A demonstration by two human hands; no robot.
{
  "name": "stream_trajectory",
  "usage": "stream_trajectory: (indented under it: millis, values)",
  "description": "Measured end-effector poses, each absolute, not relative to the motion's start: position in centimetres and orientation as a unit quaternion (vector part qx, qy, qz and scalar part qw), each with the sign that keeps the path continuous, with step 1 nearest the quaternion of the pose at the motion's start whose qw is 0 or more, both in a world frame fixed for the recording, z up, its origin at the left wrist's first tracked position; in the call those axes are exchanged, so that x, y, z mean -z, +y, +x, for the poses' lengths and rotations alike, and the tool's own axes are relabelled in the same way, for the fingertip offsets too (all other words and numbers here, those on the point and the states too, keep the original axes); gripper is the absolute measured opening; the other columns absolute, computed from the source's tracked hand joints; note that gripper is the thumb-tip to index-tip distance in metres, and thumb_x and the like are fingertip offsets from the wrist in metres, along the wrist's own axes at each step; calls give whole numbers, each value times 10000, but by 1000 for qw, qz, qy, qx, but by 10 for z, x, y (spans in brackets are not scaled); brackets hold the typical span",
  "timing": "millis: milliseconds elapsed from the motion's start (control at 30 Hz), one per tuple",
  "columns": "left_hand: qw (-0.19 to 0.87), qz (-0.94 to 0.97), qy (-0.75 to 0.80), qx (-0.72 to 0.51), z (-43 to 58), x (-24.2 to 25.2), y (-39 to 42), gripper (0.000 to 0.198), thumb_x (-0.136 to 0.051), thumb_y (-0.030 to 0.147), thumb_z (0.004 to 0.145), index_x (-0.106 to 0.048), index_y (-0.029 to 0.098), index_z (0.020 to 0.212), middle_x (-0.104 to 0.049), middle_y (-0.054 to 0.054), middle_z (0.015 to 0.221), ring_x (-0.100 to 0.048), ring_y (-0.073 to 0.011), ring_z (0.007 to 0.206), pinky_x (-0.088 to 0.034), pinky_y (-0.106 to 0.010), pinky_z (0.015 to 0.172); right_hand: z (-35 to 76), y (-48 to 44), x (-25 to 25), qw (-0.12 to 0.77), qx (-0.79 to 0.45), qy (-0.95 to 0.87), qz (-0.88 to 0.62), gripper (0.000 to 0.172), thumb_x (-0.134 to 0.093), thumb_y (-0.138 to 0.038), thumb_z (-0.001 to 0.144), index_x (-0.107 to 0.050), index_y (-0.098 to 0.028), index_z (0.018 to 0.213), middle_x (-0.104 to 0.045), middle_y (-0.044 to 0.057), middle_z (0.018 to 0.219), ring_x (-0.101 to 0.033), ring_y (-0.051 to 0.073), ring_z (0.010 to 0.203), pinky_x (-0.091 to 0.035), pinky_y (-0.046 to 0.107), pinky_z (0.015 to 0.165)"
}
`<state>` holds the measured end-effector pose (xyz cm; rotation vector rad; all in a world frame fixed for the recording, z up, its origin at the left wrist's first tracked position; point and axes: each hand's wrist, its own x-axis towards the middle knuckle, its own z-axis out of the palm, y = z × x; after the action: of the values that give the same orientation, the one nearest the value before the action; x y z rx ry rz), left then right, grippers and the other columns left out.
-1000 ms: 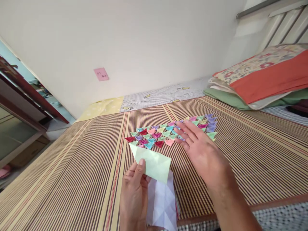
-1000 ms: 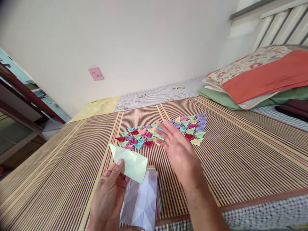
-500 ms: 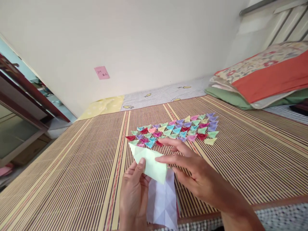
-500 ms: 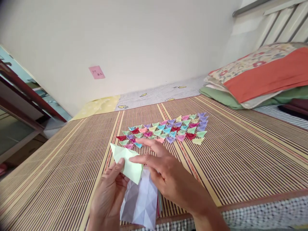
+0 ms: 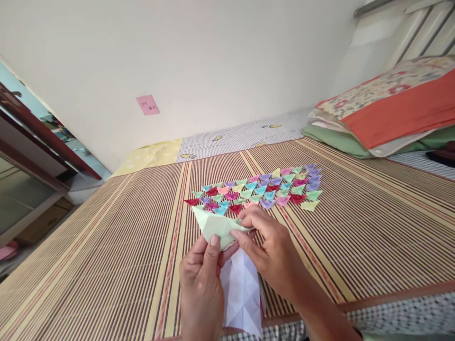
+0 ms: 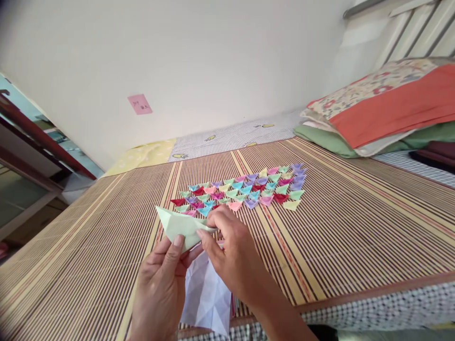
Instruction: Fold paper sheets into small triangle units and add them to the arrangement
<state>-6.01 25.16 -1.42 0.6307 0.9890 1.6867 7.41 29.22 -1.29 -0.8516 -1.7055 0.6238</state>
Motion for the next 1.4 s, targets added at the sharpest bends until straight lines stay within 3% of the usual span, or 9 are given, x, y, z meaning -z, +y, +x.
stream_trajectory:
  millis: [233,500,800,967,1400]
  values:
    - [538,264,401,-693,-59,22,255,421,-951,317,772,-850,213,1167,-852,-137,1135,-798,-332,1117,-693,-358,876,75,292,13,535,-260,-710,-378,225,-608,-175,994,-520,-217,791,-570,-5,827,-559,159,769,-424,266,672]
    - [562,213,405,-689,-50,16,259,462,-980,280,682,-859,163,1113,-863,-149,1006,-830,-354,987,-707,-389,828,76,292,11,530,-292,-688,-402,283,-600,-215,995,-514,-215,726,-548,-15,763,-548,155,710,-410,278,659]
    - [556,221,408,-689,-49,24,257,464,-949,230,690,-848,167,1139,-865,-128,990,-834,-324,940,-707,-356,778,77,293,11,519,-299,-677,-427,290,-581,-242,974,-489,-222,700,-532,-10,737,-519,159,695,-386,276,624]
    - [554,226,423,-680,-49,28,258,454,-932,205,721,-839,173,1165,-865,-115,1029,-836,-261,836,-692,-281,715,75,292,11,509,-298,-678,-439,288,-575,-250,969,-478,-228,698,-527,-6,734,-510,160,683,-382,277,617]
    - [551,217,437,-677,-47,29,257,504,-951,245,702,-828,155,1183,-861,-108,948,-811,-228,703,-673,-268,639,75,294,10,513,-274,-682,-444,312,-558,-266,981,-478,-226,681,-531,-9,703,-511,153,653,-381,272,591]
